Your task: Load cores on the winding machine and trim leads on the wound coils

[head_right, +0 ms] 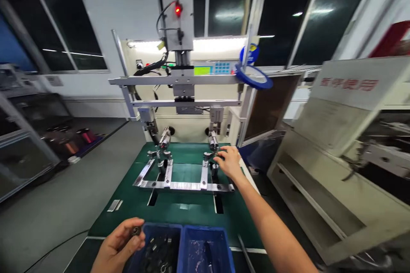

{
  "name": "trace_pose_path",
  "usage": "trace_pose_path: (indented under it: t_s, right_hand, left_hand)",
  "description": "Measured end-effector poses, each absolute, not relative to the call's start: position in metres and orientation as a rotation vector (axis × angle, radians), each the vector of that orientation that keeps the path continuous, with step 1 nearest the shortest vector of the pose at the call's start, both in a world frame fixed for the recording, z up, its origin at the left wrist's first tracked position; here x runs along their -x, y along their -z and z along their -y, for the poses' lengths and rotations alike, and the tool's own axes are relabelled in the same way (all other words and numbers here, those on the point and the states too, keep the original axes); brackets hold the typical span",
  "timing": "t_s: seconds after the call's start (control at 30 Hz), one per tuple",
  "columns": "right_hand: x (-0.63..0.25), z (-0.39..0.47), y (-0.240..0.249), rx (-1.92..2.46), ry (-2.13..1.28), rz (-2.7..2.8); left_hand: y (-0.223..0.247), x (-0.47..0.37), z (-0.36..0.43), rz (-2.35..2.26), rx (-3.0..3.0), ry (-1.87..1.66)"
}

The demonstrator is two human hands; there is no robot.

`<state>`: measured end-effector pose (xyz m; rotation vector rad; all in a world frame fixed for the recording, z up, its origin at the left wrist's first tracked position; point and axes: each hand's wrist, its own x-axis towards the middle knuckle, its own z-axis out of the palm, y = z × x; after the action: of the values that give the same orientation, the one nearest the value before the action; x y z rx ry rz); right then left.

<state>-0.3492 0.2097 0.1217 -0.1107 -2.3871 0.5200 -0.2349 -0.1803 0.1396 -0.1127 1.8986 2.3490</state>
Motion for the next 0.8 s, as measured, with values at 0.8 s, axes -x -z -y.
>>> trace_pose_path:
  t_s: [0.8]
  right_hand:
    - [0.362, -0.22, -0.119, -0.052, -0.485, 2.344]
  left_hand:
    - [-0.135, 0.227, 0.192, -2.05, 0.006, -2.296]
